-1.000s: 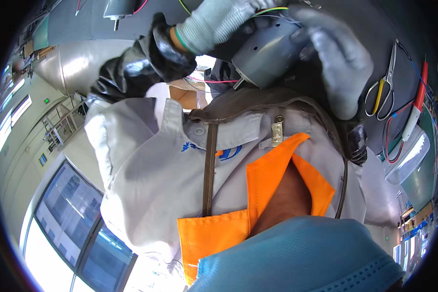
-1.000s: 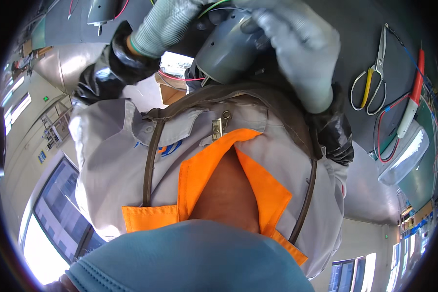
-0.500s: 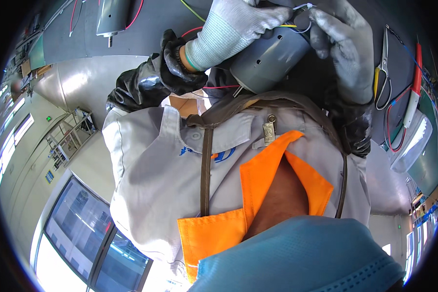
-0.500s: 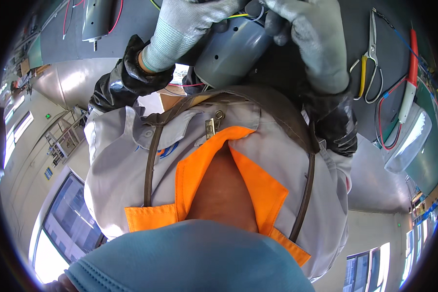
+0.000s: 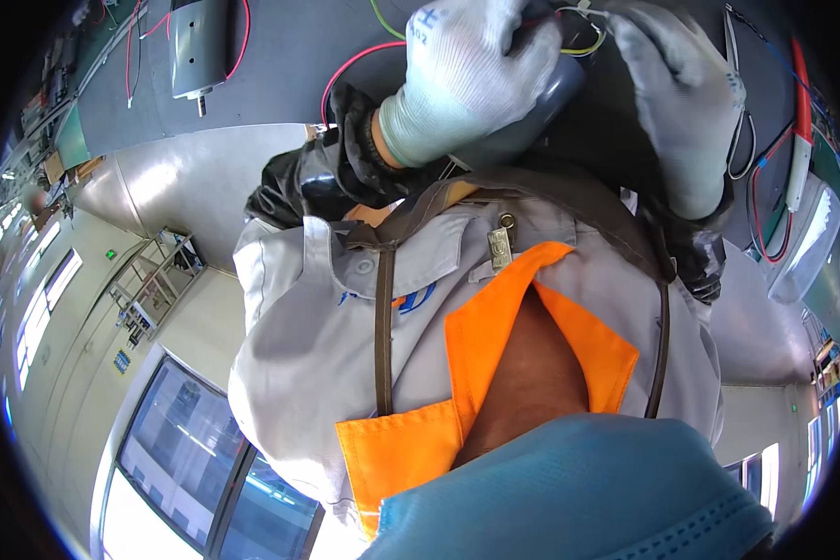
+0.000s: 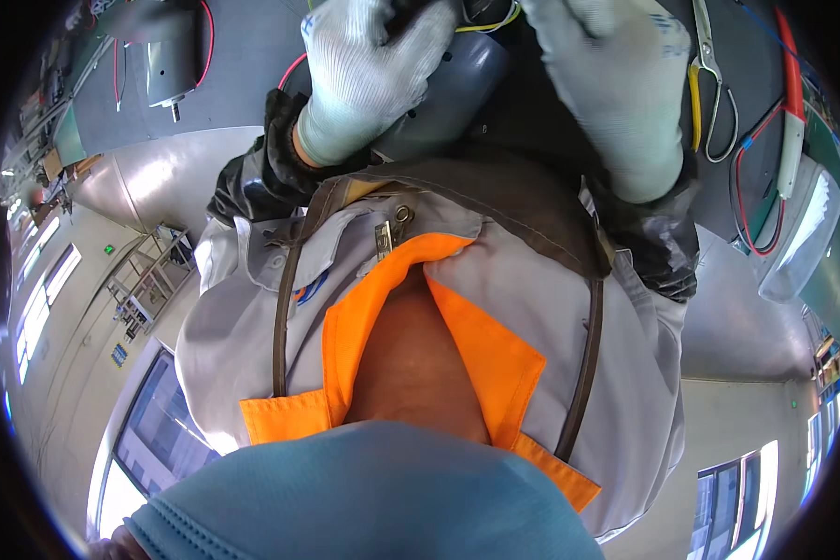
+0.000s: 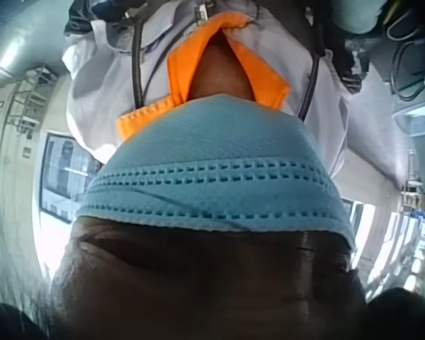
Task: Connecting and organizing electrical wires onto small cylindrical motors at a manual assembly workbench.
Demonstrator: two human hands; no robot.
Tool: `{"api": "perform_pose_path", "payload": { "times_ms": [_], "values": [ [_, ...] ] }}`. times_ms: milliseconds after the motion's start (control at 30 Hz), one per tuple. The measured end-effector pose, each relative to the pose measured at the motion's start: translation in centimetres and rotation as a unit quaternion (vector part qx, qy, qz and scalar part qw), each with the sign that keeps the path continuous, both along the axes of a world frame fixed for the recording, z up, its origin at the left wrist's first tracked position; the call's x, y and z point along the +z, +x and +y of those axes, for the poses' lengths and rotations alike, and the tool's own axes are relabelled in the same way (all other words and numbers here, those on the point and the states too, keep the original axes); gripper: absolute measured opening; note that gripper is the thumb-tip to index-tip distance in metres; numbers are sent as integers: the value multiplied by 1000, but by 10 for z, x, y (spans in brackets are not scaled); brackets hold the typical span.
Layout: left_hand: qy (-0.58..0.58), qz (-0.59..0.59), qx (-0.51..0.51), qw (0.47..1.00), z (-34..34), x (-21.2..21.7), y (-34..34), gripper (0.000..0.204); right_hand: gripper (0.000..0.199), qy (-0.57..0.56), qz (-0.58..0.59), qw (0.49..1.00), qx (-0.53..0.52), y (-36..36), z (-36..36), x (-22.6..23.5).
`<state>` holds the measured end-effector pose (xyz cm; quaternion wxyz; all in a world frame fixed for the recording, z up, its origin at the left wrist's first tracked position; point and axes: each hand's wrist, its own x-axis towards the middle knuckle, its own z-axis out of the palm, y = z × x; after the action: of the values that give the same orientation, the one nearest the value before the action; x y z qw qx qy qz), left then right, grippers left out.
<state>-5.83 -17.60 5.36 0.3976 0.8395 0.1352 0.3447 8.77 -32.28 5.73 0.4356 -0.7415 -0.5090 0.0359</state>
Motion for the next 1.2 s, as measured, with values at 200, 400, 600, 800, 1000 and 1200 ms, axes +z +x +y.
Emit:
{"api": "perform_pose_path", "payload": {
  "times_ms": [200,400,600,800,1000,1200],
  "values": [
    [-2,46,-22,999,-5,-2,-1,30,19,46,367,909,-192,43,-23,-58],
    [80,122,-71,987,-5,8,3,18,11,-35,185,964,-189,35,20,-39],
    [219,105,-76,967,6,-13,14,11,27,168,642,736,130,28,20,-12],
    [464,157,-248,836,44,16,7,46,25,32,553,832,30,2,-4,7],
    [442,105,-335,826,25,11,17,24,21,150,580,786,153,5,60,-1],
    [426,210,-183,861,30,32,3,29,28,47,-64,991,-108,38,-20,-3]
  ]
}}
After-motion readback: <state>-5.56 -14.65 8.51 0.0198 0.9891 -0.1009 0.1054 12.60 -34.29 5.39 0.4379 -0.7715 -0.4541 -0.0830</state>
